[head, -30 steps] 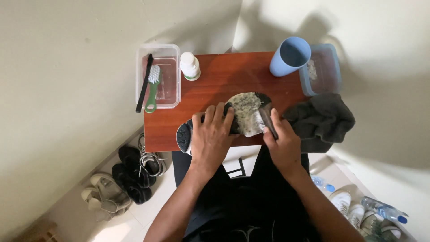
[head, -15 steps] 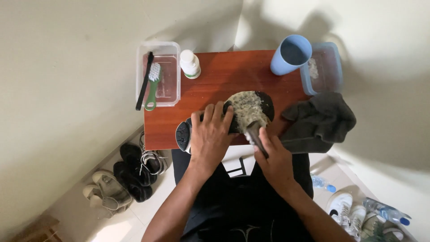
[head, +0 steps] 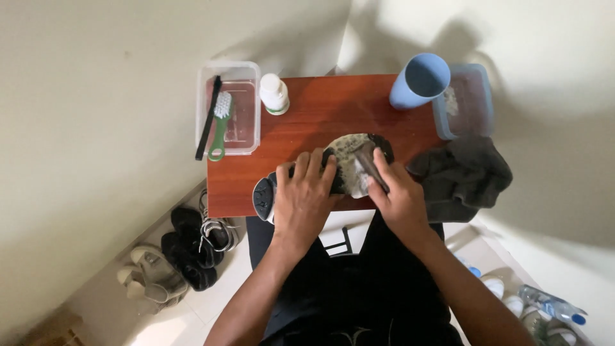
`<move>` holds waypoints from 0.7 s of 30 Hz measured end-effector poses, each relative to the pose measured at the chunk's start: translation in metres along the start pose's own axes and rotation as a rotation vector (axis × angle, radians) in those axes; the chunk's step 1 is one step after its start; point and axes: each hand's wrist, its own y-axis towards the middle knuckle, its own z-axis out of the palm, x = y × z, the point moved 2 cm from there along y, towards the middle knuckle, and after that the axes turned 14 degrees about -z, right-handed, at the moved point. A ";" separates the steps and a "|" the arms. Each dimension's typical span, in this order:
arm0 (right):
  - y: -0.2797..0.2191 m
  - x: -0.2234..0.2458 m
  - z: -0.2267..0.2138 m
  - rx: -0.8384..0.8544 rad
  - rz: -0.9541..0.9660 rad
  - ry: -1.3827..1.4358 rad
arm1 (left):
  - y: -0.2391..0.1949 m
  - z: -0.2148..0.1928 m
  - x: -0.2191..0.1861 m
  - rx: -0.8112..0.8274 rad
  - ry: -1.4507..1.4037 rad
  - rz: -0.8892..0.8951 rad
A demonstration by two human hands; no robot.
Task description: The person cleans a sneaker placed on a small wooden table. They use a brush to scrub the shoe's surface, occasionally dipping the brush into a blue cup of water. A cloth and cleaning supplies are visible on the table.
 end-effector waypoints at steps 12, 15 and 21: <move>0.024 0.015 -0.004 0.140 -0.200 -0.228 | 0.005 0.004 0.002 -0.012 0.016 -0.018; -0.009 0.014 -0.026 0.196 -0.117 -0.151 | 0.005 -0.003 0.002 0.003 0.004 -0.026; -0.003 0.015 -0.022 0.144 -0.168 -0.154 | 0.004 -0.012 0.000 0.005 0.021 0.000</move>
